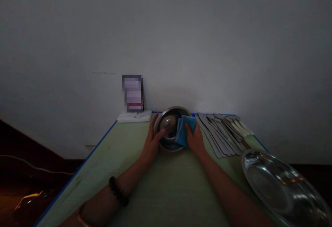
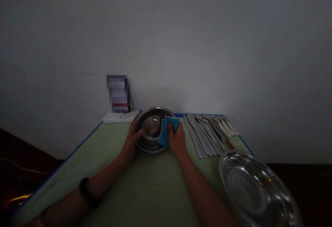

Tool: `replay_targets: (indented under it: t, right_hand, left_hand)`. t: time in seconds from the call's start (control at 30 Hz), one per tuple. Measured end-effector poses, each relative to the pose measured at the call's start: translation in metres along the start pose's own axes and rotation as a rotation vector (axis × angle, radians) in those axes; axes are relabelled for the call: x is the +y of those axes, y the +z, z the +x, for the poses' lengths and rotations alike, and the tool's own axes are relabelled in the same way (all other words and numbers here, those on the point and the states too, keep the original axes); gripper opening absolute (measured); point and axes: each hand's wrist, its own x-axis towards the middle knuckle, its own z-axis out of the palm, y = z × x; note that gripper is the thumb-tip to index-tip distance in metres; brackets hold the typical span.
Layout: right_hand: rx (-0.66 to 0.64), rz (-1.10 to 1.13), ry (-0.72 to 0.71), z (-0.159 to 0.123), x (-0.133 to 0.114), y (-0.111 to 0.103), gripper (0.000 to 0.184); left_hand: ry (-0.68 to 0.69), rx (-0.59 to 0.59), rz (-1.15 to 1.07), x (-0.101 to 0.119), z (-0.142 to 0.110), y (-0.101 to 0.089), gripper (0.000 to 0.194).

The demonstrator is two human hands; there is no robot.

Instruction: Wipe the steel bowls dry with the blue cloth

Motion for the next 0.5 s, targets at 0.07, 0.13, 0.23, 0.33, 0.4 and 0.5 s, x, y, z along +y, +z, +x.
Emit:
replay_targets:
  t: [0.07,0.13,0.23,0.33,0.4,0.5]
  right_hand:
    - [0.012,0.008,0.019,0.001,0.002,0.001,0.03]
    - [0.008,0.017,0.028,0.002,0.003,0.002,0.029]
    - [-0.012,0.026,0.031,0.001,0.002,0.001,0.028]
    - [-0.005,0.032,0.033,0.001,-0.001,0.0,0.03]
    - [0.044,0.051,0.029,0.002,-0.001,-0.001,0.032]
    - [0.093,0.085,0.022,0.003,0.0,-0.002,0.034]
  left_hand:
    - [0.028,-0.153,0.038,-0.001,-0.003,0.004,0.089]
    - [0.024,-0.227,0.092,-0.004,-0.006,0.006,0.101]
    - [0.011,-0.099,0.135,-0.007,-0.004,0.006,0.093]
    - [-0.041,0.003,0.142,-0.006,0.004,0.001,0.08]
    - [-0.101,0.001,0.133,-0.004,0.009,-0.003,0.067]
    - [-0.168,-0.042,0.107,-0.001,0.011,-0.006,0.052]
